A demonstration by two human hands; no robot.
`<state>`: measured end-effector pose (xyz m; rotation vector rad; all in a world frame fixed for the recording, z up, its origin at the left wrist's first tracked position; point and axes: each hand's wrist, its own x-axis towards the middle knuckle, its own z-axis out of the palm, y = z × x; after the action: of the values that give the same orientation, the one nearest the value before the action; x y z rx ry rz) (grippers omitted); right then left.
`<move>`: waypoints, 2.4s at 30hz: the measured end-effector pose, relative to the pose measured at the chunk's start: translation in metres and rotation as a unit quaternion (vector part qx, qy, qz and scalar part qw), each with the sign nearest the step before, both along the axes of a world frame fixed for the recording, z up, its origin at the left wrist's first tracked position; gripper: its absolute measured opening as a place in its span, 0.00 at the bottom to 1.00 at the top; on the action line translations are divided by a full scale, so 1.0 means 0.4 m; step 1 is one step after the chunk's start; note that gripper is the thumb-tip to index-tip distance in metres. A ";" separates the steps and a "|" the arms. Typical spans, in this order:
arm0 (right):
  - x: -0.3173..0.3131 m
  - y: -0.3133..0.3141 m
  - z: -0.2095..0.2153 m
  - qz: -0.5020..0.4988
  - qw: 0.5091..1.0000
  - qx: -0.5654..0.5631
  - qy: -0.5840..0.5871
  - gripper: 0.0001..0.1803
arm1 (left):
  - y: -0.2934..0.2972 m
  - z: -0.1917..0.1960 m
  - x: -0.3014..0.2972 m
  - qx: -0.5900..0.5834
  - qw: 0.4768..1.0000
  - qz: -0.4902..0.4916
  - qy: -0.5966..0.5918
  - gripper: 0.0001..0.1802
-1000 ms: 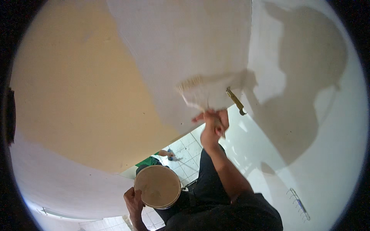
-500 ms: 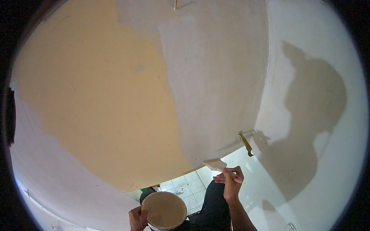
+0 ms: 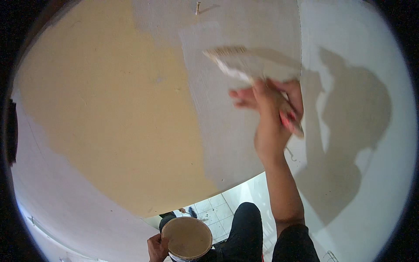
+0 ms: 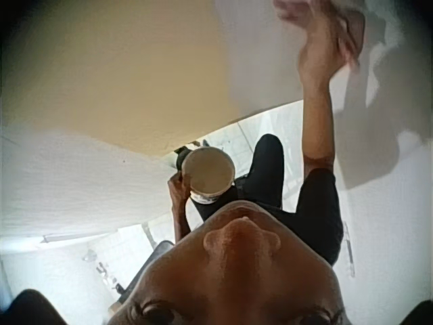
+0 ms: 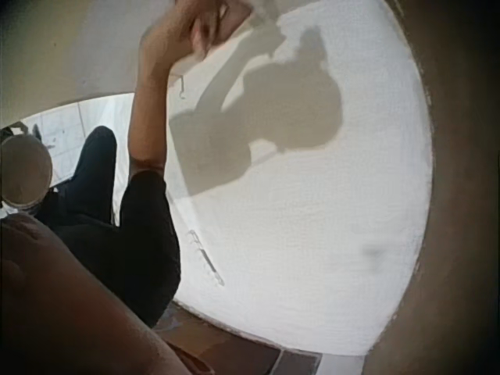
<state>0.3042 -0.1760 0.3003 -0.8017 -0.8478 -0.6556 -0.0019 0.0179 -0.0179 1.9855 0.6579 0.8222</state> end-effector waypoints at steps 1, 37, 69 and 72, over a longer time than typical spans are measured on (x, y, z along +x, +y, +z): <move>0.000 0.026 0.042 0.012 1.000 0.007 -0.016 0.11 | -0.002 0.005 -0.003 -0.005 1.000 -0.007 0.003 0.30; 0.021 0.116 0.239 -0.087 0.987 0.007 -0.138 0.08 | 0.003 -0.001 0.016 0.023 1.000 -0.005 0.000 0.30; 0.079 0.157 0.215 -0.067 0.982 0.094 -0.149 0.07 | -0.002 0.018 0.017 0.012 1.000 -0.013 0.015 0.29; 0.091 0.177 0.181 -0.104 0.977 0.015 -0.184 0.07 | 0.007 -0.017 0.011 0.017 0.999 0.007 0.034 0.30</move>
<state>0.3406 -0.1052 0.3726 -0.7592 -1.0930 -1.0216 0.0023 0.0208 -0.0245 2.0497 0.7020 0.7811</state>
